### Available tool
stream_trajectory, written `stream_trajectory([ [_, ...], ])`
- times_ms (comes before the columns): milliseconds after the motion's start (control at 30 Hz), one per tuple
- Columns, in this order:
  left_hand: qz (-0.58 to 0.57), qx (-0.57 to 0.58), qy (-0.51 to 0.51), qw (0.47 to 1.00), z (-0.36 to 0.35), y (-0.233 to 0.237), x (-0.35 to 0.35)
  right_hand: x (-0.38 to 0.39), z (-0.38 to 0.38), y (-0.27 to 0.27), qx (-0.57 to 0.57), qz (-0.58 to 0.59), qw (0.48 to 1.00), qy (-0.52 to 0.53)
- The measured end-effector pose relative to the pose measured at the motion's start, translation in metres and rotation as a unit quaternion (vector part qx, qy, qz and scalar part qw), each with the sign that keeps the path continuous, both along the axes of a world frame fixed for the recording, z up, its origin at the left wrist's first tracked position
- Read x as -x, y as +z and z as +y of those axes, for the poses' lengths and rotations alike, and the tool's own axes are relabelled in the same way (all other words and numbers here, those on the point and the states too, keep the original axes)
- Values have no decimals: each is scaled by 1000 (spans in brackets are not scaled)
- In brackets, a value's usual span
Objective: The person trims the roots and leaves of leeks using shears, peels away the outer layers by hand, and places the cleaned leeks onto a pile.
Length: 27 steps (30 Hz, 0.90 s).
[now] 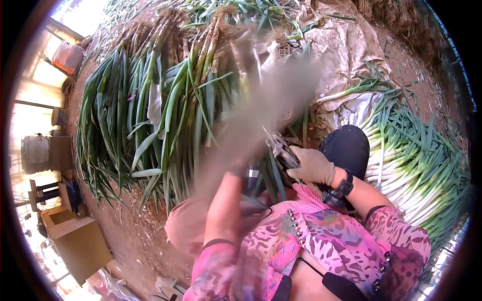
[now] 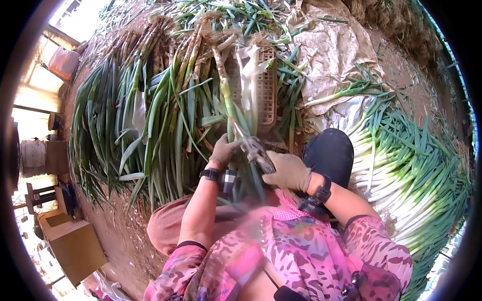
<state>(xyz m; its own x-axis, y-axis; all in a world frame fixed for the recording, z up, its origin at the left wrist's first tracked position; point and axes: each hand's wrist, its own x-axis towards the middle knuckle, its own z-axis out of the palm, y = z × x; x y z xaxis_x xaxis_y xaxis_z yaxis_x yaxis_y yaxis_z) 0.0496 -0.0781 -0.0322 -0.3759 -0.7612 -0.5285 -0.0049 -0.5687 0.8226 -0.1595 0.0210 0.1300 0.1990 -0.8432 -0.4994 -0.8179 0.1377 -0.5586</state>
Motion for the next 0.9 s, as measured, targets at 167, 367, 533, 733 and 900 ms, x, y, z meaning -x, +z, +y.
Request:
stream_trajectory([
  [167,20,12,-48,999,-5,14,1,0,18,-1,7,0,1000,-29],
  [367,0,107,-56,993,-5,32,10,-10,-45,-19,72,16,996,-39],
  [533,-41,66,-95,992,4,34,16,-3,-115,-66,129,2,991,-42],
  [733,-17,-1,-59,998,15,26,26,12,-119,-91,151,-60,985,-65],
  [900,-83,165,-82,979,5,-2,18,2,-51,-25,32,27,996,-78],
])
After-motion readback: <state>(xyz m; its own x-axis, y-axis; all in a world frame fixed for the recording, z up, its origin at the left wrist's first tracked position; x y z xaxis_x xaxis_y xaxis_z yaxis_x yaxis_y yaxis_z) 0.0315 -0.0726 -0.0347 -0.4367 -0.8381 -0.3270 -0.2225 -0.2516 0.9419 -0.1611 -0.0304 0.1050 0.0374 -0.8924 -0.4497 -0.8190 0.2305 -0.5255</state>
